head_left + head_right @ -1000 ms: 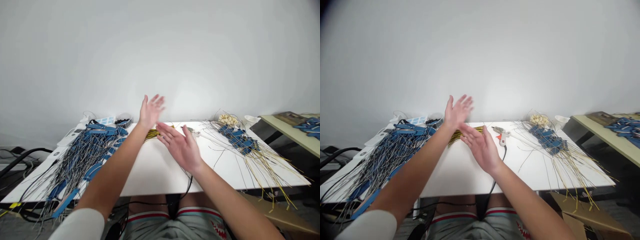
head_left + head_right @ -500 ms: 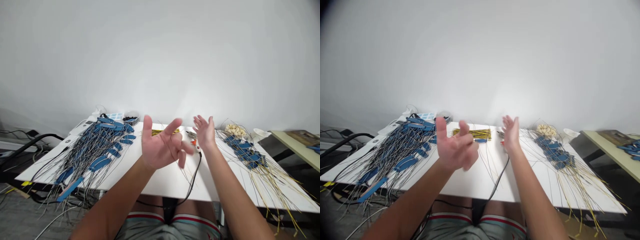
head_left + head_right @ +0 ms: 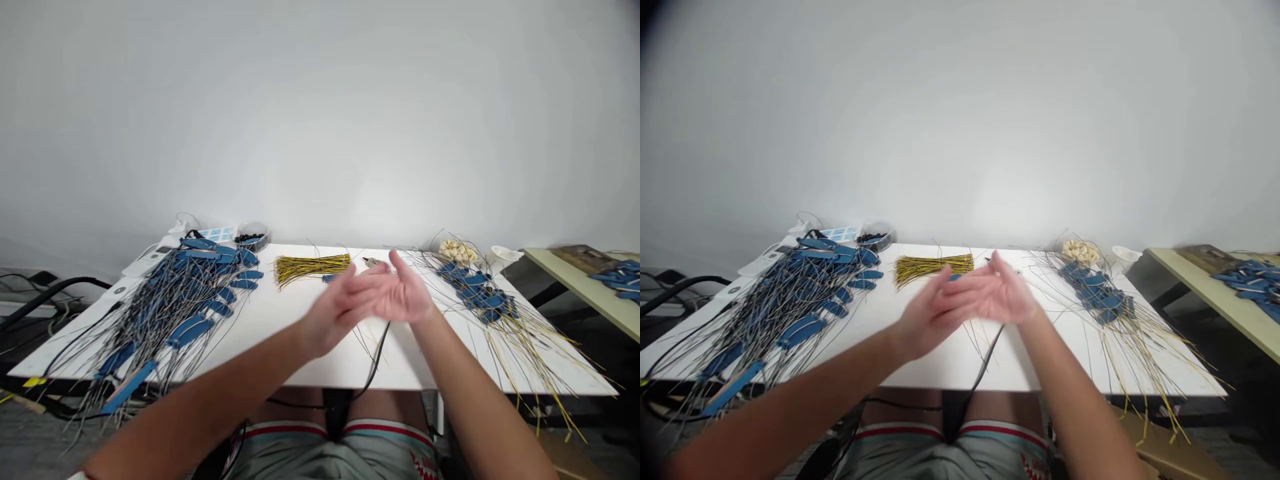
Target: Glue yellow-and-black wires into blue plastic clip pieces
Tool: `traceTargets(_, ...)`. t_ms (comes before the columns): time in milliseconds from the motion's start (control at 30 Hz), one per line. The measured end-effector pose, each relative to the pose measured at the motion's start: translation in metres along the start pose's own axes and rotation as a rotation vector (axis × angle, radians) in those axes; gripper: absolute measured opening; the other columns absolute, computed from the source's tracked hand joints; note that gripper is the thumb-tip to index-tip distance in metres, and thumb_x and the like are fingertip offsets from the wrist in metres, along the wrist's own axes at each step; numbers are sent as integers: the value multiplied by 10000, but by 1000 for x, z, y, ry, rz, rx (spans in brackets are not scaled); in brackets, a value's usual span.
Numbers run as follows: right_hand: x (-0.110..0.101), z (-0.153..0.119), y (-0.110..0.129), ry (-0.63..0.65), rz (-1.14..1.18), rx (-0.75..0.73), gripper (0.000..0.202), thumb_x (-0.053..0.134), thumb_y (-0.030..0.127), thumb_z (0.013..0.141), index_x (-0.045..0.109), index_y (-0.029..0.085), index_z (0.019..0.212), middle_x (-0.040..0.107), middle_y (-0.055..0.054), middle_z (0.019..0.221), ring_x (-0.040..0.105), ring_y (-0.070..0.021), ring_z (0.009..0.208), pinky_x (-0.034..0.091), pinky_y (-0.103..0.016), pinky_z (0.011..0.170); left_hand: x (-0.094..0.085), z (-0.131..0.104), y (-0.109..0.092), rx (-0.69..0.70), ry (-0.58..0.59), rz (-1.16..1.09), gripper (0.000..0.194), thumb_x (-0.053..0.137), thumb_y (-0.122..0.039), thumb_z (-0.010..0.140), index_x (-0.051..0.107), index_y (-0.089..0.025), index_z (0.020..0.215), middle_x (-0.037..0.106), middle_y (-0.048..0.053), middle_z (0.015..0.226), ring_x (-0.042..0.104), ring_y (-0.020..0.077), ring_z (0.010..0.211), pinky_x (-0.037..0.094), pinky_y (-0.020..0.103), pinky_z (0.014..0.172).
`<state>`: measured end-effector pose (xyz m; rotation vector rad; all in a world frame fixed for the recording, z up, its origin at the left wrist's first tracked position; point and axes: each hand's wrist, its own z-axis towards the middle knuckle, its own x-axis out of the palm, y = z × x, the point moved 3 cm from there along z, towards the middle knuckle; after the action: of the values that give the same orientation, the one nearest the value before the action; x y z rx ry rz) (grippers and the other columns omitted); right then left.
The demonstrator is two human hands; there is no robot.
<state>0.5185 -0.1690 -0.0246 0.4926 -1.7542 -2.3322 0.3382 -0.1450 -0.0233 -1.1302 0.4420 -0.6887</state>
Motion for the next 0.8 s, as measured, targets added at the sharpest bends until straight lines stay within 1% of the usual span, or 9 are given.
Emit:
traceTargets(33, -26, 9, -8, -163, 25, -13, 914, 159, 870, 982, 777, 201, 1063, 797, -195, 1165, 705, -363, 1258, 522, -555, 1032, 12, -15, -2, -17, 25, -64, 672, 477, -741, 984, 539, -351, 1528, 638, 113, 1518, 499, 332, 1541, 554, 571, 1125)
traceTargets(100, -73, 12, -21, -547, 130, -66, 696, 295, 795, 997, 729, 252, 1022, 761, -152, 1301, 669, -329, 1316, 509, -528, 1071, 23, -45, -4, -265, 285, -422, 783, 392, -812, 962, 616, -273, 1485, 763, 168, 1288, 653, 400, 1373, 595, 580, 1026)
traceTargets(167, -97, 1, -32, -803, 155, -118, 513, 419, 733, 975, 678, 290, 993, 730, -101, 1374, 640, -308, 1355, 519, -503, 1080, 8, -68, -7, -333, 369, -644, 868, 341, -908, 901, 755, -231, 1253, 748, 127, 691, 798, 394, 838, 626, 476, 678)
traceTargets(267, -77, -10, -49, -638, -191, 33, 577, 290, 733, 1015, 647, 280, 996, 773, -124, 1132, 731, -310, 1116, 578, -463, 910, -34, -75, 5, -302, 148, -576, 627, 480, -746, 944, 781, -196, 927, 590, 60, 483, 647, 252, 495, 498, 345, 514)
traceTargets(300, -60, -11, -57, -535, -443, 159, 601, 244, 725, 1029, 642, 274, 999, 772, -102, 1016, 739, -290, 975, 578, -439, 839, -48, -70, 14, -294, 28, -461, 580, 497, -698, 958, 767, -186, 914, 613, 62, 521, 631, 230, 503, 492, 337, 533)
traceTargets(367, -26, -7, -73, -437, -616, 283, 506, 506, 725, 963, 677, 250, 933, 753, -83, 864, 707, -290, 820, 549, -438, 793, -74, -54, 32, -266, -191, -116, 570, 465, -670, 989, 743, -173, 950, 667, 72, 617, 638, 213, 572, 512, 335, 604)
traceTargets(500, 26, 21, -95, -430, -870, 402, 544, 619, 700, 930, 695, 193, 1114, 757, -163, 1039, 700, -368, 1017, 512, -495, 908, -115, -21, 60, -162, -475, 596, 497, 465, -620, 1011, 706, -188, 959, 729, 87, 880, 669, 237, 860, 522, 361, 824)
traceTargets(667, 51, 58, -107, -456, -1034, 461, 837, 672, 794, 861, 611, 82, 1297, 687, -272, 1240, 648, -456, 1168, 505, -526, 956, -136, -18, 85, -86, -540, 960, 285, 540, -454, 1007, 652, -220, 889, 689, 79, 980, 578, 276, 1043, 406, 434, 1033)
traceTargets(800, 52, 68, -107, -441, -1066, 471, 716, 687, 676, 900, 598, 96, 1310, 699, -247, 1243, 678, -421, 1137, 521, -476, 912, -138, -26, 93, -65, -472, 1129, 207, 533, -368, 1018, 645, -229, 912, 699, 68, 977, 598, 267, 1022, 395, 442, 1011)
